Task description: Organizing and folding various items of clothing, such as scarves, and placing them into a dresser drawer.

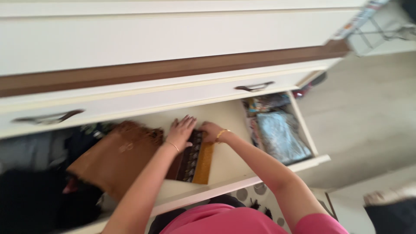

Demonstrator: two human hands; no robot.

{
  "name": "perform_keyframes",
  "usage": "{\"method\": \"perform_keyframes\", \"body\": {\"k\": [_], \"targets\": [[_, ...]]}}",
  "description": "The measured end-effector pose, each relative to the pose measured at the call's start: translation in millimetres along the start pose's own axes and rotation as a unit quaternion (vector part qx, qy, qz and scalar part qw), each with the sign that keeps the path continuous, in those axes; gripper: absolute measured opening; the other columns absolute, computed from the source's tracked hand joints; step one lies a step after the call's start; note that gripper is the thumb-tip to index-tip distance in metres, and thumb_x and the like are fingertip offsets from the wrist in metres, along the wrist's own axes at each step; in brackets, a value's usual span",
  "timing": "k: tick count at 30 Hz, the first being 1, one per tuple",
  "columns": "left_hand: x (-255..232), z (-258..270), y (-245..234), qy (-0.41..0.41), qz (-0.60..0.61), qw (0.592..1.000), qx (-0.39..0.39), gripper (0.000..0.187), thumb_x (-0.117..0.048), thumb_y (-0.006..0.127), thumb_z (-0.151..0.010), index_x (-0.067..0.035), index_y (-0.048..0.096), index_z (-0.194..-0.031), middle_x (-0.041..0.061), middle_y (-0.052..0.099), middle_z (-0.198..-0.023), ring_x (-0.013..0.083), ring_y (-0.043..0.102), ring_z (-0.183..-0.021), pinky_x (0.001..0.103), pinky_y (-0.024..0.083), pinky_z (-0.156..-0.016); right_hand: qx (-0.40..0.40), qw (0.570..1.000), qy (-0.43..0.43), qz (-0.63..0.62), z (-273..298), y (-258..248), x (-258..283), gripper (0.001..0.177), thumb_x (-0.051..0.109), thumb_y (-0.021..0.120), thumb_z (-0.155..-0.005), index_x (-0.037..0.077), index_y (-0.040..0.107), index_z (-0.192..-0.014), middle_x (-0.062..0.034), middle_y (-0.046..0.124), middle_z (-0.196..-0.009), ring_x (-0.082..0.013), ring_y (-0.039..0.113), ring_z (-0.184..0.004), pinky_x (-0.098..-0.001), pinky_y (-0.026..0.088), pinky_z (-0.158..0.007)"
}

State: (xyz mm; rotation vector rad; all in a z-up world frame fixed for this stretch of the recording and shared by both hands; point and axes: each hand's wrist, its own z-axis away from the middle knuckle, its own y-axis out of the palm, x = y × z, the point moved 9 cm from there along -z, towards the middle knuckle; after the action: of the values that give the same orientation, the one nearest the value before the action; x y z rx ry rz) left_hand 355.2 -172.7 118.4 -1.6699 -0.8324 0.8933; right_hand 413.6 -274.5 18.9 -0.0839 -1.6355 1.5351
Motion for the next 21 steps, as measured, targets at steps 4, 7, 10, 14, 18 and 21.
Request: {"method": "perform_keyframes", "body": {"k": [4, 7, 10, 14, 18, 21], "targets": [[15.9, -21.0, 16.3, -0.068, 0.075, 0.949, 0.298, 0.092, -0.035, 0.086, -0.076, -0.023, 0.041, -0.156, 0.006, 0.047, -0.152, 0.0264, 0.04, -0.138, 0.06, 0.019, -0.118, 0.052, 0.991, 0.115, -0.038, 29.9, -38.4, 24.3, 0.044, 0.022, 0.076, -0.074, 0.006, 0.068, -0.114, -0.0194, 0.072, -0.095, -0.039, 0.07, -0.093, -0.0457, 0.057, -0.086], [18.5, -16.5, 2.5, -0.07, 0.071, 0.936, 0.338, 0.045, -0.035, 0.076, -0.089, -0.021, 0.067, -0.13, 0.006, 0.067, -0.131, 0.0271, 0.062, -0.122, 0.048, 0.044, -0.114, 0.039, 0.995, 0.088, -0.03, 58.8, -85.3, 69.6, 0.035, 0.017, 0.073, -0.081, 0.004, 0.065, -0.113, -0.0215, 0.072, -0.091, -0.041, 0.067, -0.09, -0.0498, 0.054, -0.082], [-1.8, -18.0, -89.1, -0.038, 0.028, 0.979, 0.2, 0.028, -0.029, 0.076, -0.088, -0.016, 0.073, -0.113, 0.006, 0.072, -0.109, 0.0215, 0.067, -0.11, 0.038, 0.054, -0.103, -0.091, 0.99, 0.052, 0.095, 94.3, -161.9, 120.0, 0.031, 0.01, 0.063, -0.09, 0.006, 0.063, -0.12, -0.0172, 0.07, -0.101, -0.0374, 0.066, -0.1, -0.0473, 0.052, -0.087], [-35.0, 22.7, -107.4, 0.091, 0.001, 0.995, -0.043, 0.011, -0.005, 0.073, -0.088, -0.005, 0.073, -0.099, 0.011, 0.072, -0.114, 0.0249, 0.067, -0.113, 0.029, 0.056, -0.098, -0.118, 0.969, 0.009, 0.219, 139.8, -160.3, 146.3, 0.017, 0.014, 0.065, -0.086, 0.012, 0.071, -0.101, -0.0078, 0.062, -0.1, -0.0288, 0.059, -0.104, -0.0409, 0.048, -0.095], [-58.3, 70.7, -25.9, 0.149, 0.002, 0.986, -0.075, 0.013, 0.0, 0.07, -0.082, -0.003, 0.071, -0.095, 0.014, 0.073, -0.117, 0.0265, 0.067, -0.116, 0.036, 0.055, -0.103, -0.072, 0.968, -0.004, 0.241, 154.0, -87.1, 107.9, 0.012, 0.013, 0.066, -0.086, 0.011, 0.073, -0.095, -0.0072, 0.064, -0.11, -0.025, 0.06, -0.111, -0.0419, 0.047, -0.095], [-54.3, 93.6, 17.2, 0.127, 0.061, 0.99, 0.012, 0.016, -0.003, 0.073, -0.078, -0.003, 0.07, -0.093, 0.017, 0.072, -0.114, 0.0287, 0.067, -0.116, 0.042, 0.054, -0.102, -0.038, 0.982, -0.098, 0.154, 153.2, -36.1, 83.8, 0.009, 0.017, 0.072, -0.079, 0.01, 0.073, -0.084, -0.0066, 0.071, -0.114, -0.025, 0.06, -0.119, -0.0468, 0.045, -0.101]]}}
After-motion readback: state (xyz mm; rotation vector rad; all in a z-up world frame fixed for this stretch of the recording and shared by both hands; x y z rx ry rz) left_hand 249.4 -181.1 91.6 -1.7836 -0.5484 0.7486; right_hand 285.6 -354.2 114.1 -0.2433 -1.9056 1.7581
